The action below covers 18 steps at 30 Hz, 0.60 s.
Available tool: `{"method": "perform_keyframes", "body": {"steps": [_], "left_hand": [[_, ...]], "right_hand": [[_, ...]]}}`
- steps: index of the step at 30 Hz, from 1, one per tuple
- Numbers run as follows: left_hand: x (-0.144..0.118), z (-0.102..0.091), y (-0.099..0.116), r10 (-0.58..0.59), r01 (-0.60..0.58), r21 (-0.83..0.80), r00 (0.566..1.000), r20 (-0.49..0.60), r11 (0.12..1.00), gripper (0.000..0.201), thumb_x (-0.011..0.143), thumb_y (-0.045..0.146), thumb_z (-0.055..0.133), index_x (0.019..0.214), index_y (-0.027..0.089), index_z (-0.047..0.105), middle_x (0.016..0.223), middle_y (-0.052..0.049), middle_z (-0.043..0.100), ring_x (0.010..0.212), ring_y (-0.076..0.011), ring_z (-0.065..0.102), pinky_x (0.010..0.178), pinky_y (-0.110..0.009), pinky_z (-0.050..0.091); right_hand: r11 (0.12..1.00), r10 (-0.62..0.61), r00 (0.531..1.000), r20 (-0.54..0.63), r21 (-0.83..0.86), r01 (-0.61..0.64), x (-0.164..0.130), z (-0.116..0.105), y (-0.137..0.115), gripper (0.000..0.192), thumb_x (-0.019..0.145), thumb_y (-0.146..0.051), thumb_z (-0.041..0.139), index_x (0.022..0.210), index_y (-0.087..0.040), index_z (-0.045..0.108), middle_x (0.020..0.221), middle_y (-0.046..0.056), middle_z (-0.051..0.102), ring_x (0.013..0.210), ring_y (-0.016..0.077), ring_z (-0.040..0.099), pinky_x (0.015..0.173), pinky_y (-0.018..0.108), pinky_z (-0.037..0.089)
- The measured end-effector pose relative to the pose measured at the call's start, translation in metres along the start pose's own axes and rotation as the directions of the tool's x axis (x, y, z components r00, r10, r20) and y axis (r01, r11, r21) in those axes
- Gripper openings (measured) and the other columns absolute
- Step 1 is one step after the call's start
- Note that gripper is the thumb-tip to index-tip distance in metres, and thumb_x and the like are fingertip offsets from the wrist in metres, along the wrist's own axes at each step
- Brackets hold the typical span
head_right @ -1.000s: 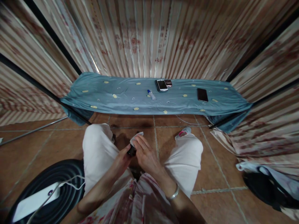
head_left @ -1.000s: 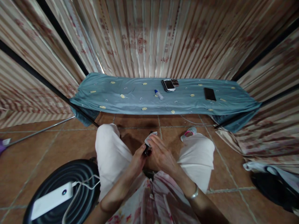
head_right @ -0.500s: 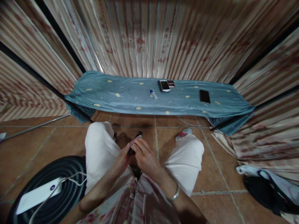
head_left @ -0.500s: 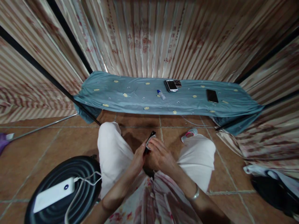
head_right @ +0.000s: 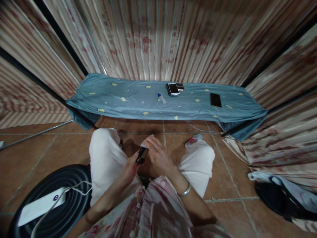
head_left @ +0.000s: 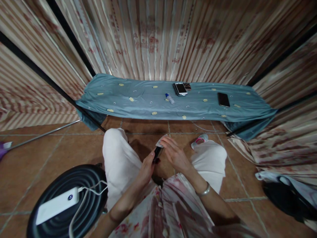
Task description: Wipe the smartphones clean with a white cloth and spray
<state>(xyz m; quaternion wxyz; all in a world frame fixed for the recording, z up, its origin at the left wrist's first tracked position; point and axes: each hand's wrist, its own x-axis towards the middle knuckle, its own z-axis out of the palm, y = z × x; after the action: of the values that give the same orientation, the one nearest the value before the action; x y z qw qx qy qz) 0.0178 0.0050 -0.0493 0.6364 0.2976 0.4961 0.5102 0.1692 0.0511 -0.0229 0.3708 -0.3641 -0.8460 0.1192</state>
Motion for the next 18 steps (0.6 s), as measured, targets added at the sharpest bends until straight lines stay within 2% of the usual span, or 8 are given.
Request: {"method": "perform_keyframes", "body": {"steps": [4, 7, 10, 14, 18], "left_hand": [[-0.003, 0.005, 0.006, -0.025, 0.025, -0.058, 1.0, 0.008, 0.998, 0.046, 0.079, 0.055, 0.063, 0.097, 0.014, 0.074, 0.077, -0.003, 0.068, 0.07, -0.016, 0.055, 0.069, -0.028, 0.043], [-0.001, 0.008, 0.01, -0.04, 0.037, -0.147, 0.999, -0.014, 0.988, 0.046, 0.074, 0.054, 0.069, 0.095, 0.013, 0.074, 0.082, -0.004, 0.071, 0.072, -0.0153, 0.057, 0.069, -0.026, 0.044], [0.001, 0.007, 0.01, -0.113, 0.09, -0.315, 0.992, -0.056, 0.945, 0.046, 0.071, 0.054, 0.073, 0.094, 0.014, 0.074, 0.088, -0.005, 0.073, 0.084, -0.017, 0.063, 0.076, -0.025, 0.047], [0.004, -0.006, 0.002, -0.243, 0.204, -0.451, 0.969, -0.031, 0.869, 0.041, 0.078, 0.05, 0.068, 0.092, 0.012, 0.074, 0.089, -0.008, 0.073, 0.099, -0.0203, 0.065, 0.093, -0.028, 0.046], [0.006, -0.017, -0.004, -0.247, 0.167, -0.471, 0.963, -0.113, 0.866, 0.02, 0.079, 0.035, 0.068, 0.086, 0.017, 0.074, 0.089, -0.006, 0.074, 0.11, -0.0193, 0.063, 0.105, -0.028, 0.039]], "right_hand": [[0.997, 0.081, 0.996, -0.032, 0.019, -0.08, 0.0, 0.005, 0.002, 0.045, 0.093, -0.007, 0.034, 0.131, -0.021, 0.054, 0.128, 0.012, 0.06, 0.126, 0.0229, 0.052, 0.105, 0.047, 0.05], [0.999, 0.053, 0.997, -0.059, -0.01, -0.054, -0.006, 0.013, -0.009, 0.047, 0.093, -0.008, 0.035, 0.137, -0.017, 0.048, 0.136, 0.015, 0.054, 0.136, 0.0243, 0.043, 0.109, 0.048, 0.046], [1.0, -0.004, 1.0, -0.025, -0.022, 0.004, -0.015, 0.021, -0.027, 0.052, 0.091, -0.005, 0.035, 0.142, -0.013, 0.042, 0.139, 0.015, 0.053, 0.141, 0.0232, 0.036, 0.111, 0.046, 0.045], [0.997, -0.069, 0.997, 0.045, -0.041, 0.071, -0.023, 0.026, -0.05, 0.049, 0.089, -0.002, 0.036, 0.137, -0.006, 0.047, 0.138, 0.018, 0.053, 0.143, 0.0243, 0.032, 0.113, 0.044, 0.044], [0.996, -0.065, 0.994, 0.084, -0.061, 0.07, -0.022, 0.027, -0.059, 0.046, 0.091, -0.006, 0.039, 0.136, -0.005, 0.047, 0.139, 0.018, 0.053, 0.142, 0.0251, 0.035, 0.112, 0.045, 0.045]]}}
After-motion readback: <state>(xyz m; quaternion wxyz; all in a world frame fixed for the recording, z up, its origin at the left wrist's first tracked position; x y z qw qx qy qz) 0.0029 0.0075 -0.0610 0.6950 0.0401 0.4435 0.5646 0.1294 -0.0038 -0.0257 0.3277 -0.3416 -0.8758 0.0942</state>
